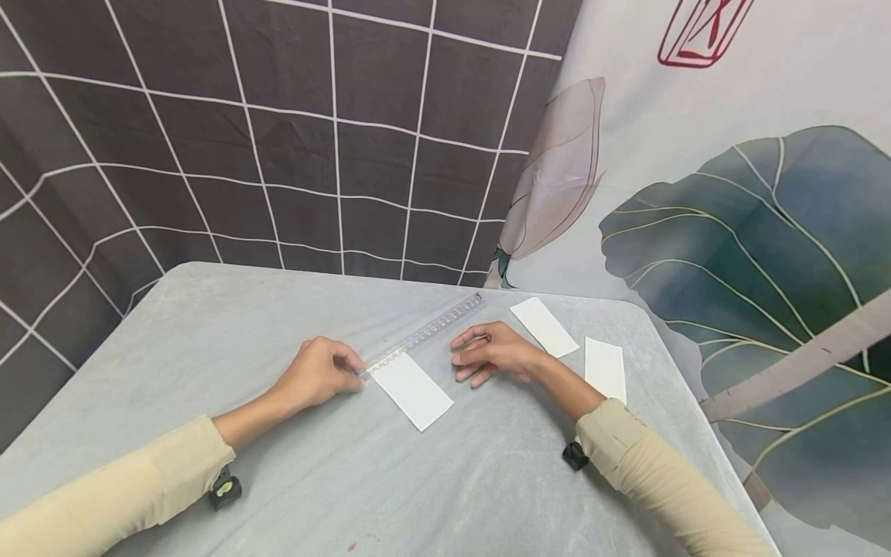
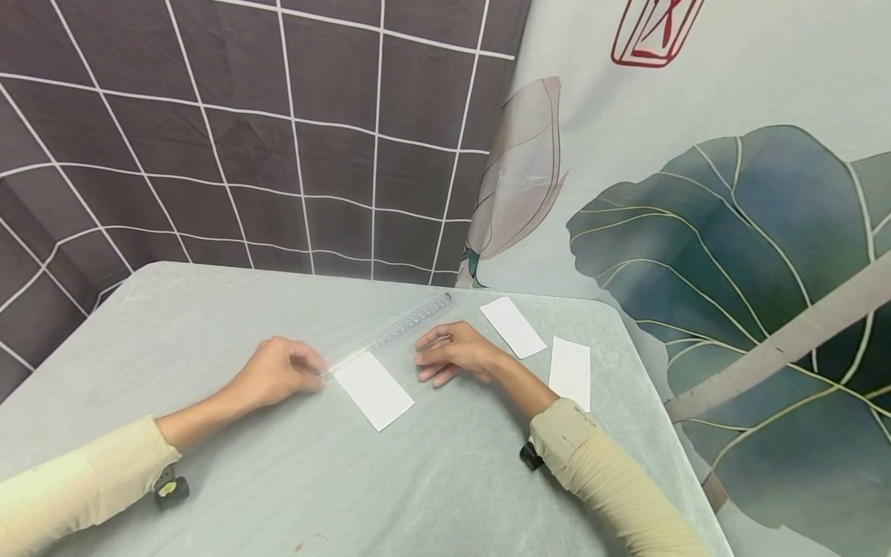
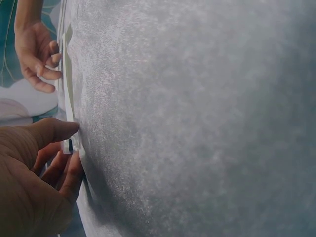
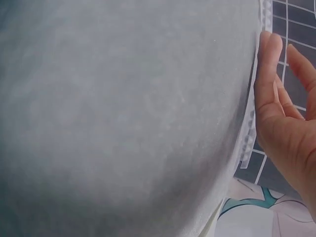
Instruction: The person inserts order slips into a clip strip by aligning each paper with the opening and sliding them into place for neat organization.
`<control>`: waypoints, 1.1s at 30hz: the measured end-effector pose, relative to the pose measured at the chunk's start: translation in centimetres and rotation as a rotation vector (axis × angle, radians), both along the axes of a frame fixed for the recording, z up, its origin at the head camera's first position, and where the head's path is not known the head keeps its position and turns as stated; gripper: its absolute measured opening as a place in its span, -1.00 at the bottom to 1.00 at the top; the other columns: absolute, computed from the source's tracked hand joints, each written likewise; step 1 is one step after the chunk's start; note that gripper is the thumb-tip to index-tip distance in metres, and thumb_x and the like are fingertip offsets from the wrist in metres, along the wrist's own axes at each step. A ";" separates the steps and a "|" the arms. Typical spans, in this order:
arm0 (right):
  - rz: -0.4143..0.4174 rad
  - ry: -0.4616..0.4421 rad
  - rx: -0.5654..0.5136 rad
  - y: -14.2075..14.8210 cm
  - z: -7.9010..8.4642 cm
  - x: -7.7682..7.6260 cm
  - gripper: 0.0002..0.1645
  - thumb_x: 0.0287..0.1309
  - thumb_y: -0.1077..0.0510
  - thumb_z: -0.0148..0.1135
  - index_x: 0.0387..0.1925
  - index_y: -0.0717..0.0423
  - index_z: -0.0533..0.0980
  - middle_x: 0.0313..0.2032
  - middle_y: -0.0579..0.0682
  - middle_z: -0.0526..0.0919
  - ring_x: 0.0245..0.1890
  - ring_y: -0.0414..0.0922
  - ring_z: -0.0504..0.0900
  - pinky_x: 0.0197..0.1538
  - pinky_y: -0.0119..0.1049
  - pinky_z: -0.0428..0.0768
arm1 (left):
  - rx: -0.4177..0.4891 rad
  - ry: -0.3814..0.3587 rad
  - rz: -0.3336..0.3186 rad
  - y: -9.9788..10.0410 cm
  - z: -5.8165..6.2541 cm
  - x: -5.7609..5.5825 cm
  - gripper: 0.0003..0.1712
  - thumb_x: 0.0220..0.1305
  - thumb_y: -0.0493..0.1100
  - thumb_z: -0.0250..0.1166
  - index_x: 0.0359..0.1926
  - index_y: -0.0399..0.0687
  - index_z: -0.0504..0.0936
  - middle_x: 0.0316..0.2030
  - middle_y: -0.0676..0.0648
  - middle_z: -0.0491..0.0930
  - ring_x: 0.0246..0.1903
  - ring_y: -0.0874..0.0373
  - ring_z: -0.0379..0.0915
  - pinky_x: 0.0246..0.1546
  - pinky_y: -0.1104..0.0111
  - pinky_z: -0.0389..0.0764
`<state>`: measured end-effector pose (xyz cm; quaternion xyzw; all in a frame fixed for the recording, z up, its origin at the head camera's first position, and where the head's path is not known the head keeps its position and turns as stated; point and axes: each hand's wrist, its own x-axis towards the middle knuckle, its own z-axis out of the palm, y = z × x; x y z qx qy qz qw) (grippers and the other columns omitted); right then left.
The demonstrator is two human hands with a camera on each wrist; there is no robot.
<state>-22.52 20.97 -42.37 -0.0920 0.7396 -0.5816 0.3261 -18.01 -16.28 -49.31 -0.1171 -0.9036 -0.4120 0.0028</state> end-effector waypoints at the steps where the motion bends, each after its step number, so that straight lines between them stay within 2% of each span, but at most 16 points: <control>1: 0.001 -0.004 -0.001 0.0 0.0 0.0 -0.48 0.43 0.33 0.42 0.34 0.40 0.55 -0.18 0.02 0.93 -0.27 -0.07 0.94 -0.21 -0.18 0.89 | 0.001 -0.003 0.001 0.0 0.0 0.0 -0.73 -0.11 -0.10 0.76 -0.30 0.22 0.93 -0.40 0.23 0.85 -0.31 0.28 0.71 -0.26 0.37 0.70; 6: 0.006 -0.021 0.001 0.1 0.1 0.0 -0.48 0.44 0.30 0.42 0.34 0.39 0.55 -0.16 0.03 0.93 -0.22 -0.05 0.95 -0.15 -0.12 0.91 | -0.008 -0.034 0.014 -0.1 -0.2 -0.3 -0.72 -0.10 -0.10 0.76 -0.31 0.32 0.91 -0.41 0.31 0.83 -0.29 0.25 0.74 -0.21 0.31 0.75; 12: 0.011 -0.030 0.005 0.2 0.1 0.1 -0.47 0.45 0.27 0.43 0.35 0.38 0.55 -0.16 0.02 0.92 -0.19 -0.03 0.95 -0.15 -0.10 0.91 | -0.015 -0.049 0.013 -0.1 -0.2 -0.4 -0.70 -0.10 -0.11 0.76 -0.34 0.39 0.90 -0.41 0.33 0.82 -0.26 0.19 0.75 -0.17 0.25 0.76; 23: -0.006 -0.026 0.005 0.6 0.3 0.2 -0.45 0.46 0.22 0.45 0.36 0.36 0.55 -0.13 0.04 0.91 -0.17 0.00 0.95 -0.16 -0.09 0.91 | -0.011 -0.060 0.006 -0.1 0.1 -0.4 -0.71 -0.10 -0.09 0.75 -0.35 0.42 0.89 -0.40 0.32 0.83 -0.25 0.19 0.77 -0.16 0.25 0.76; 33: -0.007 -0.021 0.021 1.3 0.1 0.0 -0.46 0.48 0.19 0.43 0.37 0.32 0.56 -0.09 0.01 0.90 -0.12 0.00 0.96 -0.13 -0.07 0.91 | -0.009 -0.057 0.004 -0.1 -0.1 -0.5 -0.71 -0.10 -0.11 0.75 -0.35 0.41 0.89 -0.40 0.30 0.84 -0.25 0.18 0.77 -0.16 0.25 0.77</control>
